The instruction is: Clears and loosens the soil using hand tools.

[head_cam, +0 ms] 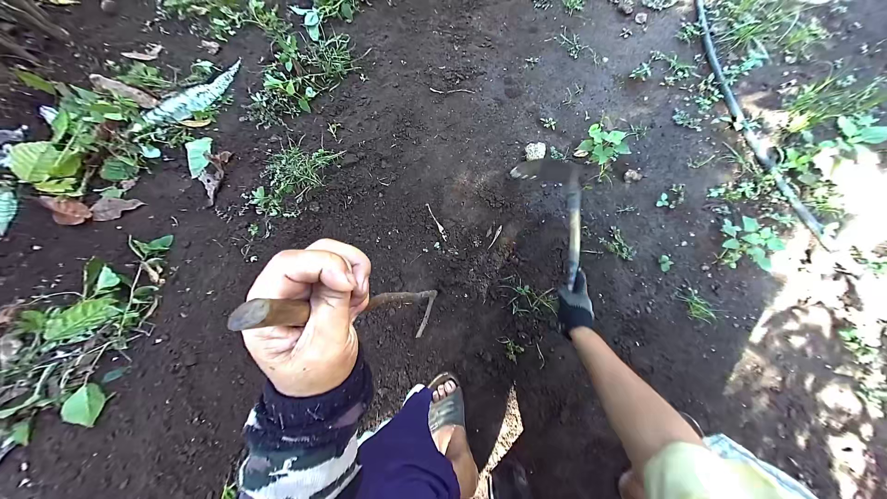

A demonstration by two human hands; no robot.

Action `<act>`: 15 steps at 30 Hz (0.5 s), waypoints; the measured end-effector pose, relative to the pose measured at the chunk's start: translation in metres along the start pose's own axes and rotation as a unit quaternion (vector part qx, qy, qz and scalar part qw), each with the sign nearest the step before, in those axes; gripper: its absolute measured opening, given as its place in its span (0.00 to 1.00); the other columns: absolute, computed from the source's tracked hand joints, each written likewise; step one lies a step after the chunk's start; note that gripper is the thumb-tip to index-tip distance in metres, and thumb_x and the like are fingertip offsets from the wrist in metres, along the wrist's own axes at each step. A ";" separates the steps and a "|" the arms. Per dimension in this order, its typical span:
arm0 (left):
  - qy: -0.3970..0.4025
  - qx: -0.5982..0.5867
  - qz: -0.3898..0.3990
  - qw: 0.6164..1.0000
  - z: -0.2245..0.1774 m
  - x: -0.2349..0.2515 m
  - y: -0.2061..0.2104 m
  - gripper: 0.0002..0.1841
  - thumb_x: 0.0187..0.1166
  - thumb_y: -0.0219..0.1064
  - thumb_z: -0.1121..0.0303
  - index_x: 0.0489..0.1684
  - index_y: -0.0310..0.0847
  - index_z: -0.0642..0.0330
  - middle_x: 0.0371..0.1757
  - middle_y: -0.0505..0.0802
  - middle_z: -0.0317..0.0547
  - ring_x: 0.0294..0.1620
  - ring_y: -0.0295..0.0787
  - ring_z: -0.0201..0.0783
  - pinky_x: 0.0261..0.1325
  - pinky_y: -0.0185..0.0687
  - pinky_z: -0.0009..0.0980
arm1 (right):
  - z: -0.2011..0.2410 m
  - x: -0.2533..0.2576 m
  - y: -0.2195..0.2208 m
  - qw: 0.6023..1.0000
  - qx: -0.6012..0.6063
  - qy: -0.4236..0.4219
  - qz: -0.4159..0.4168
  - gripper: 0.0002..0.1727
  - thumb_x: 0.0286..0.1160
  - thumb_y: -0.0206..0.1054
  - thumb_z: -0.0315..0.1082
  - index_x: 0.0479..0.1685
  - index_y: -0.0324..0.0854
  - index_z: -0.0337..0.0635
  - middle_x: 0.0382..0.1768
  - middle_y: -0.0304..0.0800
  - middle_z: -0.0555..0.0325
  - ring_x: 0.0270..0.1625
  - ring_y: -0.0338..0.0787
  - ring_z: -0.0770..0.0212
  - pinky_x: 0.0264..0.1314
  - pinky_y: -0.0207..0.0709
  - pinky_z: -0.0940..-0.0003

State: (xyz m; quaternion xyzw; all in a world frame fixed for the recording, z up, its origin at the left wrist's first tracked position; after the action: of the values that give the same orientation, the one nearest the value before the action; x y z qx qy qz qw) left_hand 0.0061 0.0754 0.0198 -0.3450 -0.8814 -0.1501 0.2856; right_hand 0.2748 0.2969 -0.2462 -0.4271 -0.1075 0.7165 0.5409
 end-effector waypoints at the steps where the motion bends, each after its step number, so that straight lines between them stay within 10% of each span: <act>1: 0.001 0.002 0.001 1.000 0.000 -0.001 -0.001 0.08 0.81 0.66 0.72 0.37 0.85 0.42 0.32 0.89 0.25 0.22 0.77 0.19 0.23 0.70 0.13 | 0.025 0.007 0.006 0.999 0.025 0.009 -0.019 0.41 0.87 0.59 0.36 0.97 0.42 0.43 0.80 0.74 0.33 0.76 0.81 0.38 0.77 0.73 0.40; 6: 0.001 0.000 0.012 1.000 0.005 0.003 0.008 0.07 0.81 0.66 0.71 0.38 0.85 0.42 0.32 0.88 0.25 0.23 0.77 0.19 0.23 0.71 0.14 | 0.107 0.033 0.047 0.994 0.086 0.070 -0.004 0.34 0.88 0.58 0.40 0.90 0.56 0.37 0.61 0.85 0.30 0.55 0.90 0.37 0.58 0.82 0.39; 11: -0.004 0.021 0.025 0.999 0.011 0.004 -0.005 0.05 0.84 0.65 0.67 0.38 0.85 0.44 0.30 0.88 0.28 0.23 0.77 0.22 0.24 0.72 0.17 | 0.108 0.086 0.007 0.987 -0.057 -0.114 0.102 0.44 0.84 0.64 0.36 0.98 0.43 0.53 0.77 0.77 0.33 0.71 0.84 0.33 0.72 0.75 0.29; 15: -0.031 0.030 -0.013 0.999 0.019 0.002 -0.028 0.05 0.83 0.65 0.68 0.36 0.82 0.50 0.26 0.85 0.33 0.18 0.74 0.25 0.20 0.69 0.20 | 0.137 0.096 0.021 0.996 -0.015 -0.081 0.045 0.46 0.84 0.62 0.37 0.99 0.39 0.60 0.78 0.78 0.35 0.69 0.86 0.33 0.68 0.77 0.29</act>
State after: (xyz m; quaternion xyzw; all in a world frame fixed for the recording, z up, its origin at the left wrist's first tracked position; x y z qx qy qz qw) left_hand -0.0219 0.0651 0.0039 -0.3295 -0.8983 -0.1163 0.2663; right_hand 0.1559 0.4141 -0.2228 -0.3804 -0.1419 0.7708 0.4909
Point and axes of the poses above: each hand's wrist, its own x-axis towards the middle knuckle, its own y-axis out of the palm, z = x × y, the point moved 1 cm from there along x, towards the middle knuckle
